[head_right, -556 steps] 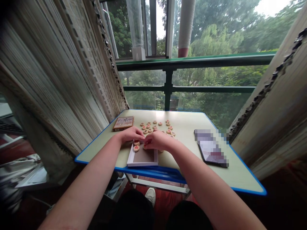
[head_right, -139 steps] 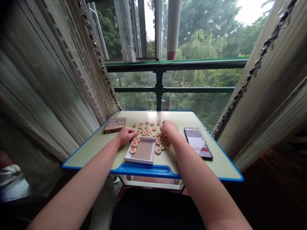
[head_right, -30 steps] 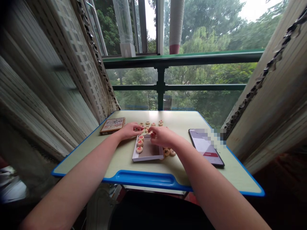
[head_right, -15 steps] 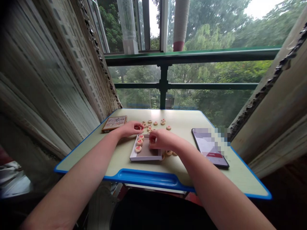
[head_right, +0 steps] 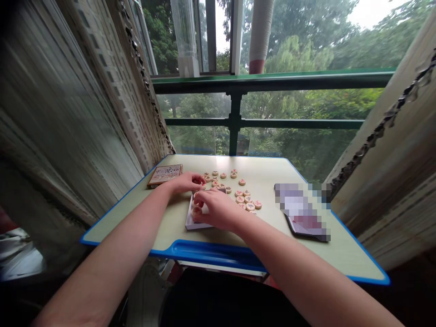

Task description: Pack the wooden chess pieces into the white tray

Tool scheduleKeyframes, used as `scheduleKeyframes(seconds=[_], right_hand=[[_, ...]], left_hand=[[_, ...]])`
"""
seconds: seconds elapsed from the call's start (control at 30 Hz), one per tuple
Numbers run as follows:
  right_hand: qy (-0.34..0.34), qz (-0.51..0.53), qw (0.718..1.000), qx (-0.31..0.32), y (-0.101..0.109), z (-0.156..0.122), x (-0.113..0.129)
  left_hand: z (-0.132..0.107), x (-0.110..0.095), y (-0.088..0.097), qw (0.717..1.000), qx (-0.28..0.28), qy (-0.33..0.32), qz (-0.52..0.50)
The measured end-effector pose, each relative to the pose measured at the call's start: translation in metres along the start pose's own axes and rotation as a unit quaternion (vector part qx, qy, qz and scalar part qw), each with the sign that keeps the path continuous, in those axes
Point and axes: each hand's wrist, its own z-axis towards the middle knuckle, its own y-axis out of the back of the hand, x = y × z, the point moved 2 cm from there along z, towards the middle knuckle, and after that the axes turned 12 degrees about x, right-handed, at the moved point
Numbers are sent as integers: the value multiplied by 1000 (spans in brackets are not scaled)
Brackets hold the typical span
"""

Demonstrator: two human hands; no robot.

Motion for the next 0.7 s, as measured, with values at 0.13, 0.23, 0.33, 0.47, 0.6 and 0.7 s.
scheduleKeyframes(seconds=[0.13, 0.23, 0.33, 0.47, 0.6, 0.7], right_hand=[[14, -32, 999, -4, -6, 4, 1], [31, -27, 999, -3, -7, 5, -1], [46, -9, 999, -1, -8, 4, -3], [55, 2, 998, 4, -7, 3, -1], [-6, 10, 999, -34, 8, 1, -4], [-169, -27, 985, -31, 28, -6, -17]], left_hand=[[3, 2, 0, 1000, 4, -4, 2], [4, 4, 0, 1000, 6, -2, 3], [4, 4, 0, 1000, 6, -5, 8], [3, 4, 0, 1000, 7, -7, 9], [3, 4, 0, 1000, 12, -6, -3], [3, 5, 0, 1000, 12, -2, -7]])
